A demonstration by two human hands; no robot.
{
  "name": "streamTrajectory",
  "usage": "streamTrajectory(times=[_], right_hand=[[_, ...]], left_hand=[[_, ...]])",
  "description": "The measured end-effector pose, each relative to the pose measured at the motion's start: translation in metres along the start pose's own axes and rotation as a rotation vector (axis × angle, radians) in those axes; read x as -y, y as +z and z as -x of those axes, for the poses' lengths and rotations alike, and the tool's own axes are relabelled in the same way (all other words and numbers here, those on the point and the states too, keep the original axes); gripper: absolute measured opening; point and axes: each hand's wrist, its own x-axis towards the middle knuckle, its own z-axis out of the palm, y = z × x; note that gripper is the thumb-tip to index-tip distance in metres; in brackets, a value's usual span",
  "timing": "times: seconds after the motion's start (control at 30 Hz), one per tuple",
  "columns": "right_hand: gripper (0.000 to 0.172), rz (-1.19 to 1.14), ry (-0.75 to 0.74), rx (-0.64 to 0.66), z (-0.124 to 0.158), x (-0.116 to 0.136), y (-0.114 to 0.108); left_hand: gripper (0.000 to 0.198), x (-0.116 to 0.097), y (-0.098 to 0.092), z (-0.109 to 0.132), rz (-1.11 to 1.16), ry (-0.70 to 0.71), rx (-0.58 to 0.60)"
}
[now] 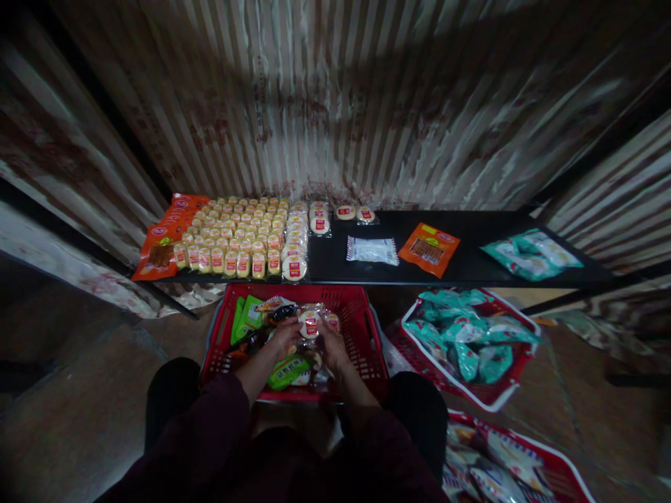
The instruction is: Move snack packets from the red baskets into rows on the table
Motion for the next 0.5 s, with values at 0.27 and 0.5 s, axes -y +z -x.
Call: streamTrajectory(times=[0.27, 0.5], right_hand=[[0.045, -0.029, -0.055, -0.024, 0.0035, 0.004, 0.0043], [0.037, -0.032, -0.041, -0.004, 0.004, 0.0012, -0.0012]], left_hand=[[0.027, 0.012, 0.0005, 0.0038, -0.011, -0.004, 0.092], [0.024, 0.0101, 0.0034, 0.0061, 0.006, 0.084, 0.05]])
